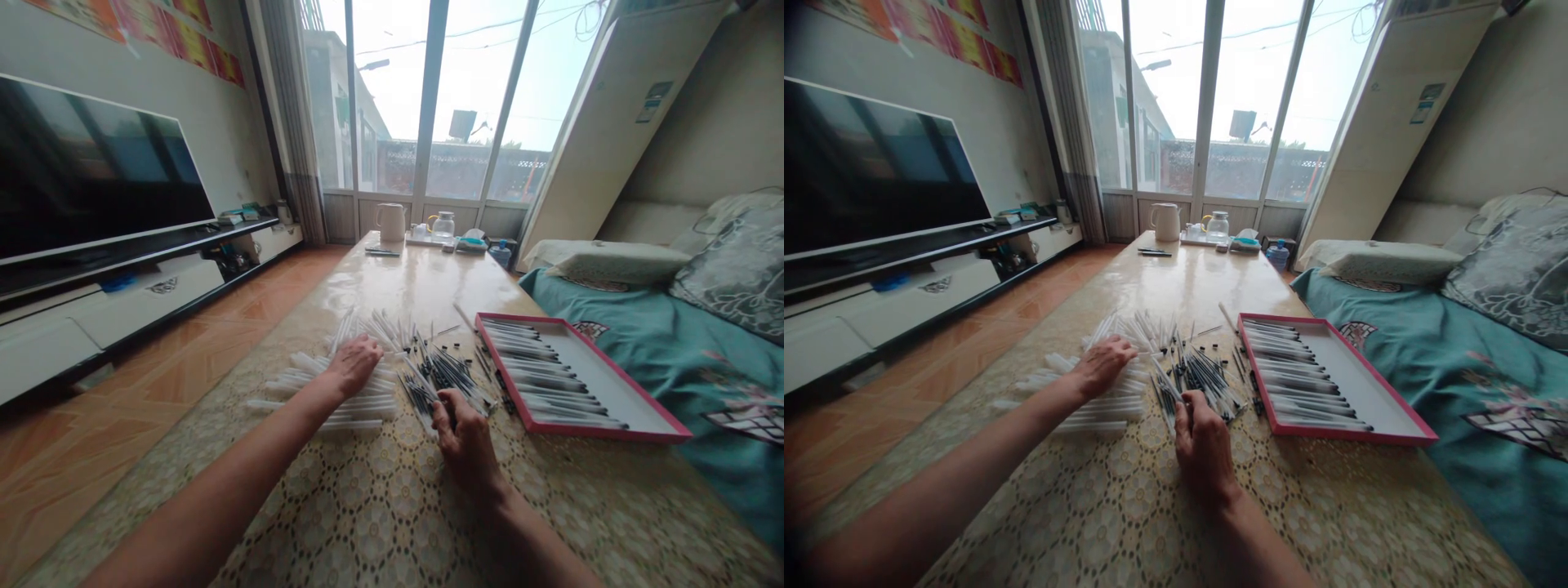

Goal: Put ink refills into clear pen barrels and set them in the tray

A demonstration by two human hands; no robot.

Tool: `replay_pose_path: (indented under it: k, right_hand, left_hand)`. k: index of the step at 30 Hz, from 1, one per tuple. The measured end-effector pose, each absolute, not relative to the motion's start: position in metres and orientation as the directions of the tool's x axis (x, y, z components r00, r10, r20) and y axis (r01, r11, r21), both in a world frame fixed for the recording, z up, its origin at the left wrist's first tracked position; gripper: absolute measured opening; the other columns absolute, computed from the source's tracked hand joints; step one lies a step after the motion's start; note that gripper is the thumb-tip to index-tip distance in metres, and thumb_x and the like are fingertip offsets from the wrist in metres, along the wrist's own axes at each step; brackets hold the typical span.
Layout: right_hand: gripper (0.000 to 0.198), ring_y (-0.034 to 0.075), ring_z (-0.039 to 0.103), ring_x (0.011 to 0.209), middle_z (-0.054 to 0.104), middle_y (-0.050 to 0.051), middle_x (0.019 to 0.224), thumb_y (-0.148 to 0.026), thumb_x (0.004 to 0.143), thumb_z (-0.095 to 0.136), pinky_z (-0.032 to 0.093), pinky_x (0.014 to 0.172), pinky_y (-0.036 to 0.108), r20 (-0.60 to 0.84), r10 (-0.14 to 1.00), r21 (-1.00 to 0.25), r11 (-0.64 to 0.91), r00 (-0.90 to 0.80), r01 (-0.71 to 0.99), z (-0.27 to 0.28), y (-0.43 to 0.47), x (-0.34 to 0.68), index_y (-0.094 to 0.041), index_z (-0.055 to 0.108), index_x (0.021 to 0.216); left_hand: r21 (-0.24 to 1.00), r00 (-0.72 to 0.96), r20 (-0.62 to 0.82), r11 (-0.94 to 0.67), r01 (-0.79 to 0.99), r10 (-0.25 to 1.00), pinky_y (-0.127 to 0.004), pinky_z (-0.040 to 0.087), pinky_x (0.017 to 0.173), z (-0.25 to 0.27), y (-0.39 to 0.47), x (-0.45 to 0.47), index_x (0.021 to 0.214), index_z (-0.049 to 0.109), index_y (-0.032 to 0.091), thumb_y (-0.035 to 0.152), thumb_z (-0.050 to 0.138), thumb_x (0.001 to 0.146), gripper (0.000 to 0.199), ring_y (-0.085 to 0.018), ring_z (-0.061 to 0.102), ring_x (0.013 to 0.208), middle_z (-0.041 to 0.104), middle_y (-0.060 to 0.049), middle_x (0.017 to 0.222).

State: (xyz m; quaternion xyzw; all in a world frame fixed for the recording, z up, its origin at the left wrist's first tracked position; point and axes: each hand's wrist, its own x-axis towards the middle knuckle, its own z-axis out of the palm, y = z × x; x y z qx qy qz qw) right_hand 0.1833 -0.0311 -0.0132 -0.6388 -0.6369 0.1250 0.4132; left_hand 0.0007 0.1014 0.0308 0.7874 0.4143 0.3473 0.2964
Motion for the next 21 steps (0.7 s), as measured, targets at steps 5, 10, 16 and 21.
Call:
replay_pose_path:
  k: [5, 10, 16, 21]
  right_hand:
    - [0.013, 0.015, 0.058, 0.056, 0.061, 0.001, 0.063, -0.024, 0.083, 0.043, 0.037, 0.054, 0.023, 0.365, 0.922, -0.592, 0.12, 0.133, 0.797, -0.009, -0.034, 0.182, -0.019, 0.054, 0.082]
    - [0.017, 0.016, 0.061, 0.062, 0.065, 0.0, 0.071, -0.02, 0.079, 0.046, 0.036, 0.055, 0.023, 0.355, 0.931, -0.494, 0.11, 0.085, 0.862, 0.0, -0.039, 0.18, -0.021, 0.06, 0.089]
    - [0.026, 0.016, 0.062, 0.074, 0.067, 0.004, 0.082, -0.031, 0.091, 0.04, 0.039, 0.065, 0.023, 0.376, 0.926, -0.517, 0.198, 0.013, 0.833, 0.003, -0.043, 0.179, -0.022, 0.064, 0.09]
    - [0.027, 0.014, 0.056, 0.061, 0.063, 0.003, 0.071, -0.035, 0.089, 0.044, 0.036, 0.061, 0.023, 0.411, 0.912, -0.516, 0.225, 0.009, 0.827, 0.001, -0.047, 0.178, -0.02, 0.063, 0.077]
  left_hand:
    - [0.751, 0.397, 0.317, -0.483, 0.449, 0.862, -0.03, 0.038, 0.084, 0.025, 0.105, -0.001, 0.052, 0.053, 0.019, -0.003, 0.055, 0.067, 0.026, -0.02, 0.051, 0.084, 0.052, -0.002, 0.062]
    - [0.814, 0.235, 0.364, -0.43, 0.39, 0.901, -0.033, 0.041, 0.079, 0.028, 0.088, -0.007, 0.073, 0.059, 0.02, 0.008, 0.059, 0.07, 0.012, -0.02, 0.054, 0.08, 0.059, -0.004, 0.075]
    - [0.995, 0.064, 0.061, -0.056, -0.084, 0.996, -0.024, 0.047, 0.055, 0.026, 0.023, -0.014, 0.097, 0.055, 0.016, 0.029, 0.065, 0.073, 0.029, -0.012, 0.058, 0.058, 0.061, 0.0, 0.069]
    - [0.914, 0.056, -0.218, 0.224, -0.338, 0.974, -0.026, 0.053, 0.065, 0.019, -0.017, -0.015, 0.082, 0.053, 0.015, 0.026, 0.074, 0.067, 0.028, -0.015, 0.067, 0.065, 0.069, -0.004, 0.071]
